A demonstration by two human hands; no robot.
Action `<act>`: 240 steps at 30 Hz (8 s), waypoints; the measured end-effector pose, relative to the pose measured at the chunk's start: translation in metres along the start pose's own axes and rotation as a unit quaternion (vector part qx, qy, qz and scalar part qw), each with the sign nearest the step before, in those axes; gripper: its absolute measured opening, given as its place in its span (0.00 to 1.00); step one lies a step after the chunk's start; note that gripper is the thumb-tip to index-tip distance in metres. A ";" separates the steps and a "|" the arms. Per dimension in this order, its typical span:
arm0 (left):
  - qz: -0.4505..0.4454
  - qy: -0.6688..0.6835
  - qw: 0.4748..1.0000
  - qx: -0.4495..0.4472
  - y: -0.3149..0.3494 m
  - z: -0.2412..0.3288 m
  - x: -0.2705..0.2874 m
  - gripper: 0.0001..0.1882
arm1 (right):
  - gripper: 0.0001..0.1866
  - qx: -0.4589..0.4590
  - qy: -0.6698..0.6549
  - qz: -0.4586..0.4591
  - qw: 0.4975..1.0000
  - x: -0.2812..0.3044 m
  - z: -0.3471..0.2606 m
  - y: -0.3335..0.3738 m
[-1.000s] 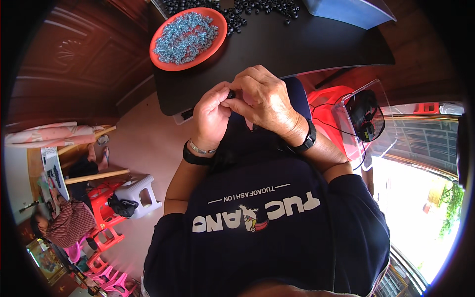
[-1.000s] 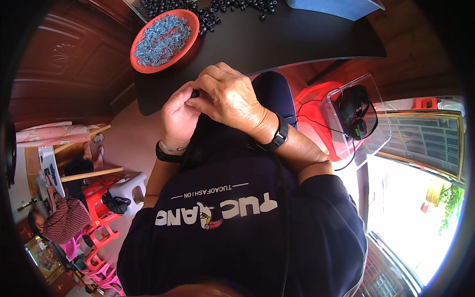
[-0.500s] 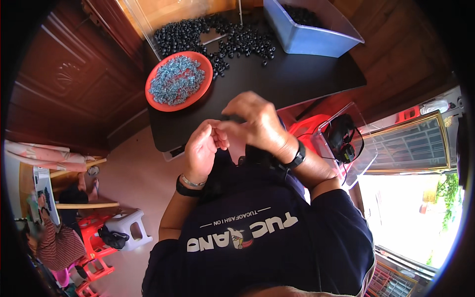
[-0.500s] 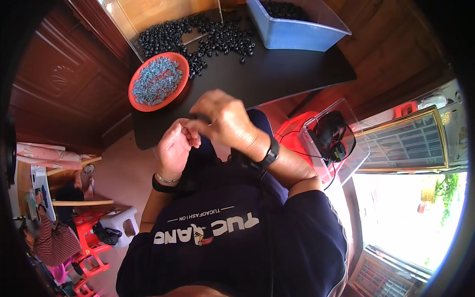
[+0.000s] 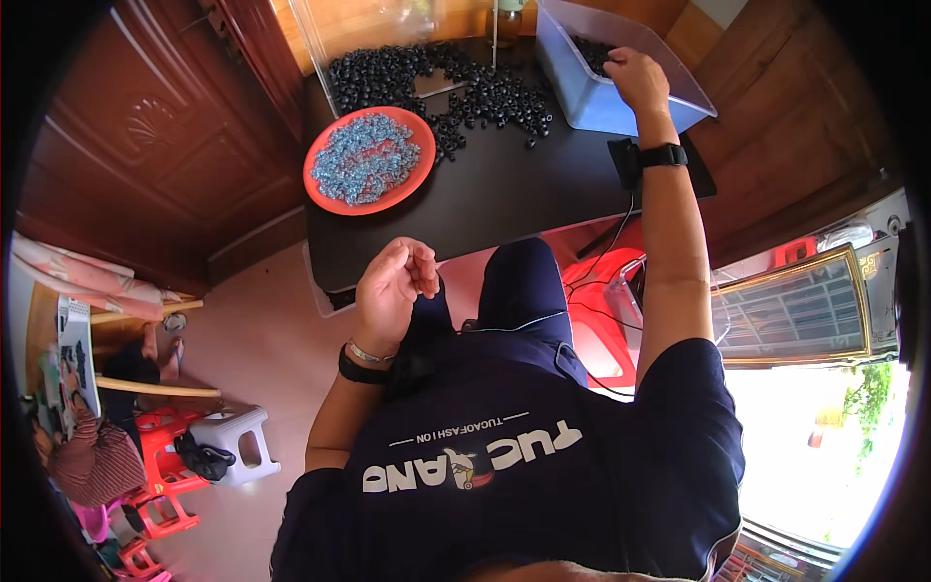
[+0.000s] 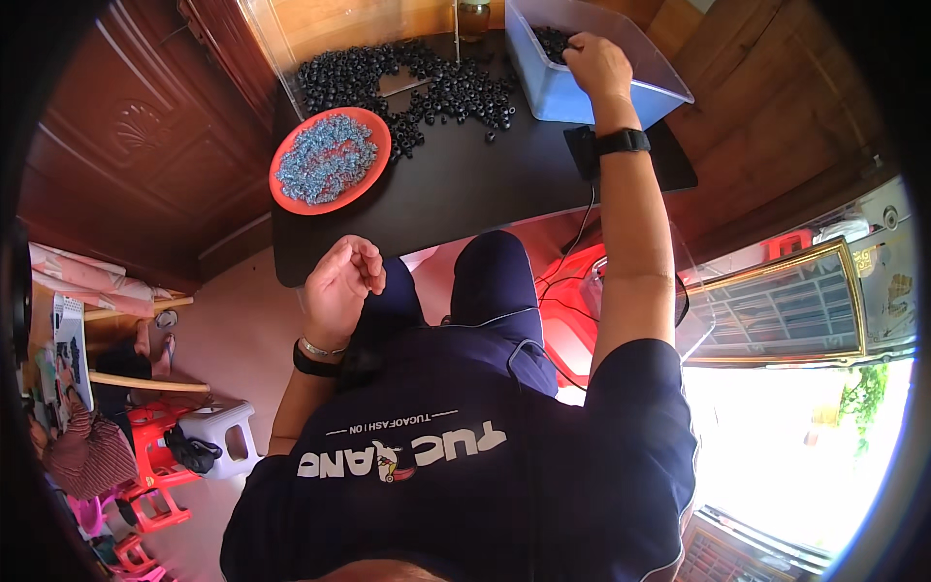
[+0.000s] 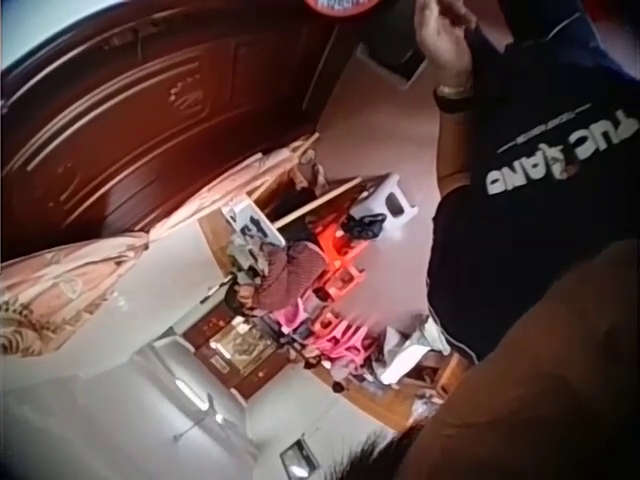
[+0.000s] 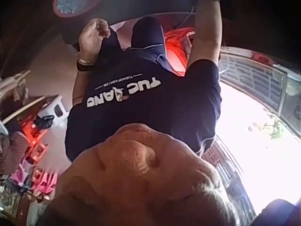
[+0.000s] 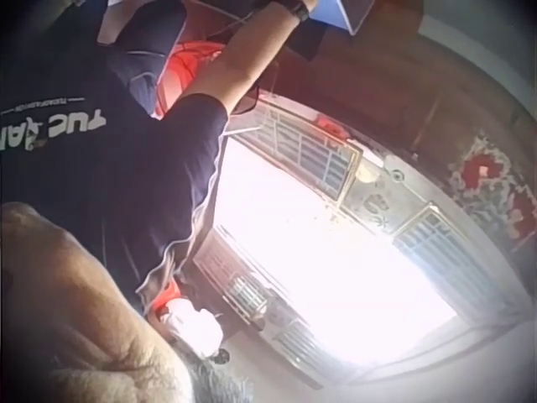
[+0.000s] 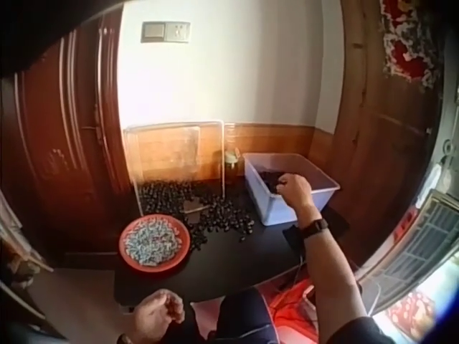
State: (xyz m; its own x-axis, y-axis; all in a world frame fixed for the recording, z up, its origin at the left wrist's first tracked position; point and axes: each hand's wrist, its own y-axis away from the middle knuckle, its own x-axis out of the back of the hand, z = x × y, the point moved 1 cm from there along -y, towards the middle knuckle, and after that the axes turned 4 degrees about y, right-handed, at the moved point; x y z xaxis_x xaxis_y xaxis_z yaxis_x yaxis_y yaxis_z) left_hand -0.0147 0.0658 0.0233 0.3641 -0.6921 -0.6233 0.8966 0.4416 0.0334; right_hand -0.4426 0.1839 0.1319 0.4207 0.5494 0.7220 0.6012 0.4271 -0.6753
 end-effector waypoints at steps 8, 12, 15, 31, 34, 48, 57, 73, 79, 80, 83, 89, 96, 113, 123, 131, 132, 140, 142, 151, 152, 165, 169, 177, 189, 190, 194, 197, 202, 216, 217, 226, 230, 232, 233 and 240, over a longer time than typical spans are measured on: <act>0.015 0.003 1.000 0.007 -0.002 -0.001 0.003 0.17 | 0.12 0.022 -0.075 0.074 0.994 0.009 -0.042 0.021; 0.009 0.023 1.000 0.019 -0.005 -0.004 0.004 0.15 | 0.07 0.136 -0.171 0.075 0.973 0.006 -0.097 0.046; 0.011 0.025 1.000 0.015 -0.003 -0.003 0.005 0.15 | 0.06 0.182 -0.162 -0.078 0.967 -0.019 -0.120 0.060; 0.017 0.037 0.999 -0.011 0.006 0.000 0.019 0.15 | 0.11 0.149 0.016 -0.283 0.947 -0.085 -0.132 0.061; 0.020 0.041 0.999 -0.009 0.008 0.000 0.020 0.15 | 0.10 0.146 0.007 -0.269 0.952 -0.092 -0.126 0.059; 0.003 0.021 0.999 -0.027 0.004 0.006 0.008 0.15 | 0.13 -0.026 -0.646 -0.410 0.644 0.010 -0.162 0.120; -0.022 0.029 0.998 -0.061 -0.008 0.013 -0.010 0.17 | 0.14 -0.001 -0.776 -0.355 0.521 0.048 -0.202 0.201; -0.017 0.026 0.997 -0.076 0.003 0.008 -0.008 0.15 | 0.15 0.157 -0.596 -0.198 0.762 0.060 -0.213 0.222; -0.044 0.022 0.997 -0.066 0.005 0.008 -0.003 0.14 | 0.15 0.141 -0.622 -0.218 0.739 0.060 -0.215 0.226; -0.048 0.021 0.997 -0.064 0.005 0.008 -0.002 0.14 | 0.15 0.140 -0.623 -0.218 0.738 0.060 -0.215 0.225; -0.050 0.030 0.996 -0.061 0.006 0.008 -0.001 0.14 | 0.16 0.178 -0.601 -0.206 0.752 0.064 -0.216 0.223; -0.049 0.020 0.996 -0.065 0.005 0.008 0.000 0.14 | 0.16 0.163 -0.589 -0.219 0.760 0.070 -0.217 0.223; -0.060 0.020 0.996 -0.068 0.003 0.001 0.008 0.14 | 0.15 0.213 -0.519 -0.117 0.820 0.064 -0.220 0.223; -0.062 0.125 0.988 -0.068 0.002 0.004 0.034 0.12 | 0.10 0.218 -0.459 -0.200 0.838 0.044 -0.228 0.185; -0.031 0.079 0.984 -0.156 -0.018 0.046 0.053 0.11 | 0.09 0.368 -0.229 -0.275 0.858 -0.041 -0.266 0.131; -0.009 0.104 0.981 -0.164 -0.028 0.030 0.073 0.10 | 0.10 0.290 -0.196 -0.282 0.893 -0.042 -0.259 0.110; -0.015 0.097 0.982 -0.159 -0.029 0.031 0.074 0.11 | 0.10 0.291 -0.196 -0.283 0.893 -0.036 -0.260 0.111; -0.008 0.065 0.987 -0.146 -0.029 0.030 0.074 0.11 | 0.06 0.385 -0.120 -0.375 0.835 -0.030 -0.273 0.118; -0.005 0.073 0.987 -0.141 -0.029 0.031 0.072 0.10 | 0.06 0.394 -0.118 -0.351 0.841 -0.033 -0.273 0.122; -0.011 0.091 0.987 -0.135 -0.031 0.031 0.074 0.10 | 0.07 0.452 -0.093 -0.287 0.840 -0.043 -0.273 0.128; -0.010 0.091 0.986 -0.137 -0.031 0.031 0.075 0.10 | 0.08 0.460 -0.105 -0.264 0.842 -0.040 -0.275 0.128; -0.013 0.093 0.985 -0.143 -0.030 0.031 0.075 0.10 | 0.05 0.459 -0.085 -0.276 0.840 -0.035 -0.278 0.128; -0.016 0.087 0.986 -0.144 -0.031 0.031 0.075 0.10 | 0.06 0.459 -0.018 -0.263 0.849 -0.044 -0.282 0.128; -0.021 0.096 0.984 -0.149 -0.032 0.029 0.077 0.09 | 0.10 0.244 -0.239 -0.358 0.869 -0.030 -0.264 0.115; -0.025 0.118 0.982 -0.142 -0.032 0.029 0.077 0.08 | 0.10 0.093 -0.478 -0.391 0.781 -0.031 -0.258 0.119; -0.026 0.118 0.982 -0.143 -0.033 0.029 0.077 0.08 | 0.10 0.078 -0.510 -0.409 0.753 -0.030 -0.257 0.120; -0.018 0.122 0.983 -0.137 -0.033 0.029 0.076 0.09 | 0.10 0.032 -0.612 -0.456 0.645 -0.022 -0.258 0.127; -0.021 0.114 0.984 -0.138 -0.034 0.030 0.078 0.10 | 0.09 -0.006 -0.642 -0.459 0.614 -0.010 -0.264 0.136; -0.020 0.128 0.981 -0.141 -0.035 0.029 0.081 0.11 | 0.05 0.035 -0.668 -0.395 0.630 0.002 -0.283 0.163; 0.004 0.098 0.985 -0.139 -0.033 0.028 0.079 0.10 | 0.04 0.018 -0.682 -0.416 0.601 0.006 -0.292 0.180; 0.010 0.109 0.985 -0.136 -0.033 0.029 0.078 0.10 | 0.03 0.036 -0.670 -0.373 0.641 0.006 -0.291 0.184; 0.016 0.113 0.983 -0.141 -0.033 0.030 0.079 0.11 | 0.10 0.362 -0.333 -0.058 0.869 0.045 -0.285 0.184; -0.027 0.083 0.984 -0.158 -0.030 0.031 0.077 0.10 | 0.08 0.306 -0.262 -0.029 0.915 0.032 -0.233 0.146; -0.026 0.079 0.985 -0.151 -0.028 0.032 0.075 0.10 | 0.07 0.263 -0.180 -0.028 0.947 0.014 -0.195 0.118; -0.022 0.078 0.985 -0.150 -0.029 0.032 0.074 0.10 | 0.07 0.245 -0.134 -0.021 0.960 0.001 -0.174 0.106; -0.022 0.069 0.985 -0.158 -0.029 0.034 0.072 0.10 | 0.08 0.321 0.001 -0.198 0.926 -0.046 -0.120 0.074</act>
State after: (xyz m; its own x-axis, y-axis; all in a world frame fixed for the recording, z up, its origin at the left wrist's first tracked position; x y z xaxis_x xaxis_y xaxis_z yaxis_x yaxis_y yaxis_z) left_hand -0.0055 -0.0161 0.0042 0.2691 -0.6409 -0.7189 0.7797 0.5831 -0.2280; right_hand -0.3363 0.1038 0.0667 0.2541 0.2576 0.9322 0.1816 0.9340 -0.3076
